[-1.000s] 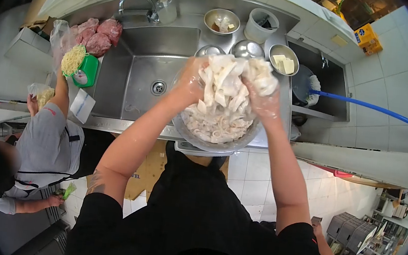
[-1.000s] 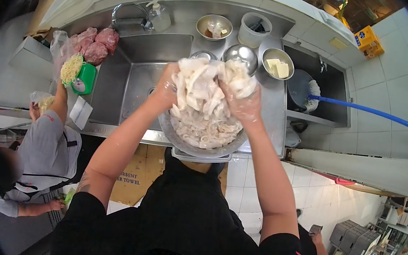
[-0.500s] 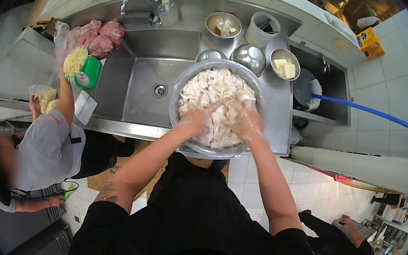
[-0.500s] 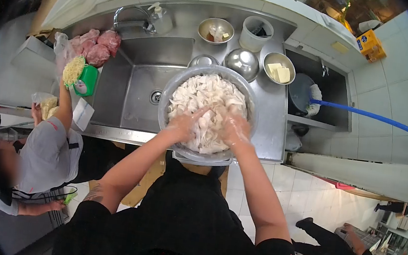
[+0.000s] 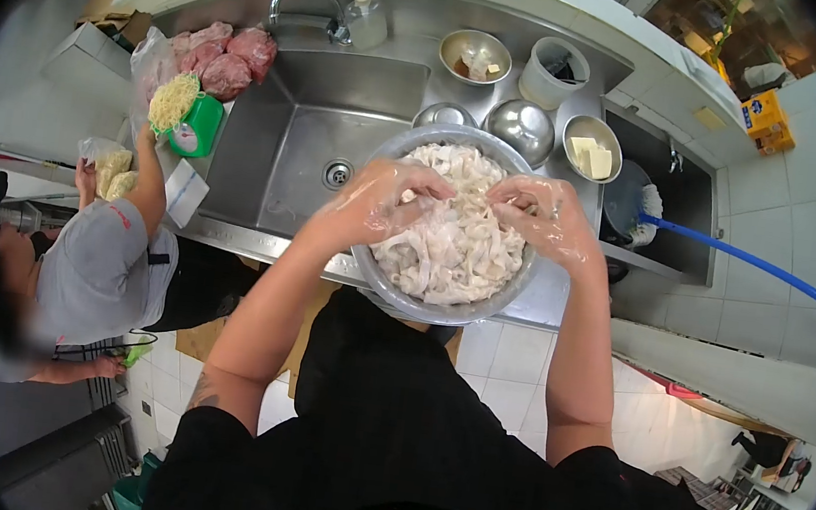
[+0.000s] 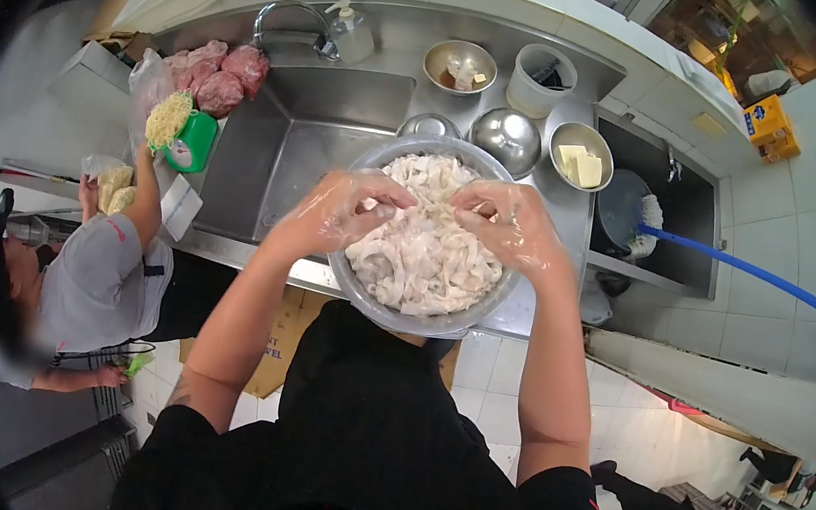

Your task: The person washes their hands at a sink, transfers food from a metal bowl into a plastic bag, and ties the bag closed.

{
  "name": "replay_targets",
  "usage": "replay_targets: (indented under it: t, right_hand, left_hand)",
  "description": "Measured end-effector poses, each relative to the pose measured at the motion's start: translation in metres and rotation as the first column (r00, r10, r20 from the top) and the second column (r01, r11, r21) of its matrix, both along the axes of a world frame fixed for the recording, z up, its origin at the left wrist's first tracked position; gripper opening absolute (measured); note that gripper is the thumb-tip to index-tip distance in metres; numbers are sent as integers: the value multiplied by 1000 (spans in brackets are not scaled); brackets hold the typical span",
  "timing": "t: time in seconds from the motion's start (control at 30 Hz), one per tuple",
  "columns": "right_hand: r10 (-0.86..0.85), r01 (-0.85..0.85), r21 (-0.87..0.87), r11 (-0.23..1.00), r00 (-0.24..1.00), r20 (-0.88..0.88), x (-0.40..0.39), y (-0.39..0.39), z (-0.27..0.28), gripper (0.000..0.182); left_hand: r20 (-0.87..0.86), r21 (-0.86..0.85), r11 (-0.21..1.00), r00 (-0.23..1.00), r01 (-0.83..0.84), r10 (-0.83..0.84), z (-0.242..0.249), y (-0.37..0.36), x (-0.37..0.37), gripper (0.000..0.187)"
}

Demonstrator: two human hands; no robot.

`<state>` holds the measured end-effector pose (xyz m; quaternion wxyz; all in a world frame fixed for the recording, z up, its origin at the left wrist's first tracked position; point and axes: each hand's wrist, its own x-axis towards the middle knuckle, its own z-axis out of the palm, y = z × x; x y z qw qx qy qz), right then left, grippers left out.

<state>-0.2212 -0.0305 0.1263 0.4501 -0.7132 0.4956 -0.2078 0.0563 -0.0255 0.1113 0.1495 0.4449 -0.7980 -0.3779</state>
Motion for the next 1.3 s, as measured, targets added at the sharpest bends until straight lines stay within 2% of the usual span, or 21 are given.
replay_targets:
  t: [0.03, 0.07, 0.1, 0.13, 0.2, 0.33, 0.4, 0.5, 0.57, 0.63, 0.73, 0.8, 0.9, 0.97, 1.0, 1.07, 1.1, 1.13, 1.2, 1.23, 1.3]
  right_hand:
    - [-2, 2, 0, 1000, 1000, 2, 5, 3, -8, 25]
    - [-166, 146, 113, 983, 967, 193, 12, 5, -24, 20]
    - [-340, 264, 245, 933, 871, 355, 21, 6, -38, 15]
    - [-351, 278, 239, 930, 866, 356, 35, 10, -49, 15]
    - [-376, 436, -337, 834, 897, 231, 68, 24, -66, 17]
    - [-369, 419, -487, 766, 907, 202, 127, 34, -72, 13]
    - [-429, 335, -659, 673, 903, 20, 131, 33, -94, 13]
    - [-530, 356, -579, 733, 833, -159, 116, 38, -108, 11]
    - [-595, 465, -436, 771, 770, -231, 111, 46, -109, 10]
    - [-616, 459, -477, 750, 748, -249, 122, 47, -92, 10]
    - [-571, 341, -551, 761, 756, -321, 139, 46, -68, 11]
    - [-514, 237, -578, 781, 770, -378, 144, 48, -60, 12]
    - [-439, 280, -453, 846, 848, -296, 144, 49, -56, 9]
    - [-533, 564, -227, 794, 825, 187, 143, 50, -56, 13]
    - [-528, 559, -225, 798, 828, 188, 137, 50, -55, 13]
    - [-738, 598, 456, 659, 399, 543, 124, 50, -46, 23]
    - [-717, 541, 513, 667, 276, 640, 124, 46, -41, 28]
    - [-702, 524, 507, 685, 290, 650, 119, 45, -48, 28]
    - [-847, 601, 607, 520, 269, 459, 114, 37, -75, 28]
    - [-870, 678, 546, 492, 354, 345, 119, 29, -80, 23]
    - [-821, 631, 527, 569, 406, 400, 131, 22, -82, 20]
  left_hand:
    - [-323, 51, 999, 946, 10, 7, -31, -1, 0, 30]
    - [-613, 96, 995, 789, 40, 27, -48, -3, -1, 33]
    - [-657, 567, 815, 662, 118, 361, -43, 4, -3, 57]
    - [-660, 563, 816, 666, 131, 348, -50, 1, -1, 57]
    - [-675, 732, 521, 367, 439, 640, -74, -5, 5, 79]
    - [-639, 733, 379, 378, 565, 670, -86, -26, 8, 88]
    - [-657, 719, 356, 418, 596, 627, -88, -35, 15, 89]
    - [-569, 736, 167, 465, 656, 679, -97, -57, 28, 87]
    - [-580, 743, 147, 518, 653, 629, -94, -66, 38, 89]
    - [-591, 750, 128, 570, 649, 570, -87, -69, 42, 92]
    - [-598, 793, 219, 660, 568, 454, -87, -65, 43, 88]
    - [-800, 418, 829, 583, 371, 142, -104, -52, 35, 58]
    - [-677, 438, 847, 730, 302, 90, -94, -56, 39, 43]
    - [-692, 465, 845, 704, 265, 160, -75, -57, 37, 37]
    - [-702, 496, 837, 674, 232, 229, -70, -55, 35, 33]
    - [-691, 490, 849, 681, 196, 241, -66, -57, 32, 30]
    - [-685, 476, 864, 685, 164, 247, -64, -60, 30, 27]
    - [-685, 465, 874, 682, 143, 254, -65, -60, 27, 27]
    - [-668, 499, 859, 682, 114, 297, -78, -62, 27, 23]
    - [-697, 402, 913, 672, 76, 251, -89, -67, 32, 22]
    - [-670, 408, 911, 660, -55, 340, -98, -87, 51, 21]
